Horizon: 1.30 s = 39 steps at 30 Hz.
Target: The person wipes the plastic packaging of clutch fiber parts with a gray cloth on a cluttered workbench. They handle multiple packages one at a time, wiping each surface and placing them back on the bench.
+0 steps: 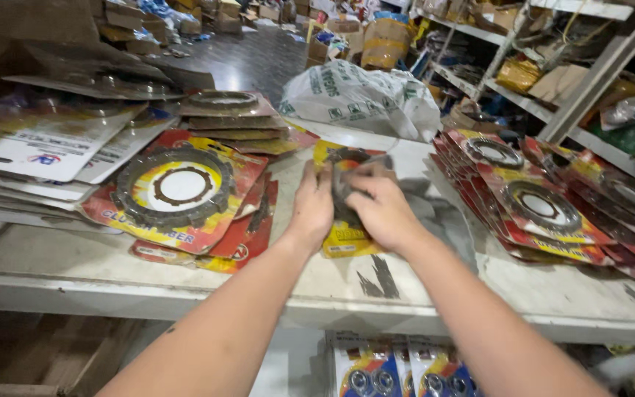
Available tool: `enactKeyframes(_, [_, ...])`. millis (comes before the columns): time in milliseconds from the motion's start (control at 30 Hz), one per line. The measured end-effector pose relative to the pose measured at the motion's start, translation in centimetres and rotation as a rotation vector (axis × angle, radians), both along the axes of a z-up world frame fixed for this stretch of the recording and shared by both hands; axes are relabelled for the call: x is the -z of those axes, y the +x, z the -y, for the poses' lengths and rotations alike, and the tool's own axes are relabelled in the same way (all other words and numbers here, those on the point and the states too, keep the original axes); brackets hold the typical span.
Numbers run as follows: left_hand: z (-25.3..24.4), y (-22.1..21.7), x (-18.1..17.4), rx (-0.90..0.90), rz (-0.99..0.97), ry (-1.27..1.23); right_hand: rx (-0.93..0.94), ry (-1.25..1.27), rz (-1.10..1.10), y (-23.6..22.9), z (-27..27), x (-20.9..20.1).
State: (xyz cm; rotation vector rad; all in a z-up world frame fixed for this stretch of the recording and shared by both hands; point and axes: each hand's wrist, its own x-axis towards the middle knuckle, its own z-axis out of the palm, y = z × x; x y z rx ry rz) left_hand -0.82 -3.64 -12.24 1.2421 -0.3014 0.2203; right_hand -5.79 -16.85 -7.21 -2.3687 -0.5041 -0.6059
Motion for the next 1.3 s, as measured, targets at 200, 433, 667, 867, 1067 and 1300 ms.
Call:
enactKeyframes(200, [0.1,-0.2,0.0,-0.034,0.042,0.017,0.278,-0.459,-0.183,-2.5,3.7,-2.1])
enactKeyframes(433, [-0.1,-0.1,-0.1,0.058,0.015,-0.035,0.22,-0.136,0.125,0.8,0.1,-1.4])
enactKeyframes(667, [0.4,0.4,0.5,-0.067,-0.001,0.127,-0.064,-0.164,-0.273,-1.7,2.7,-1.9])
enactKeyframes(867, [0.4,-0.2,0.5,-0.066,0.048,0.25,-0.032,-0.141,0.23,-0.3,2.9,-5.1])
enactKeyframes(1067, [0.3,-0.7,0.4,-0.181,0.2,0.341,-0.119,-0.413,0.315,1.9,0.9,-5.7])
enactKeyframes(1300, [0.3,0.0,0.6,-0.098,0.163,0.299,-0.271,-0.423,0.247,4.8,-0.1,-7.5])
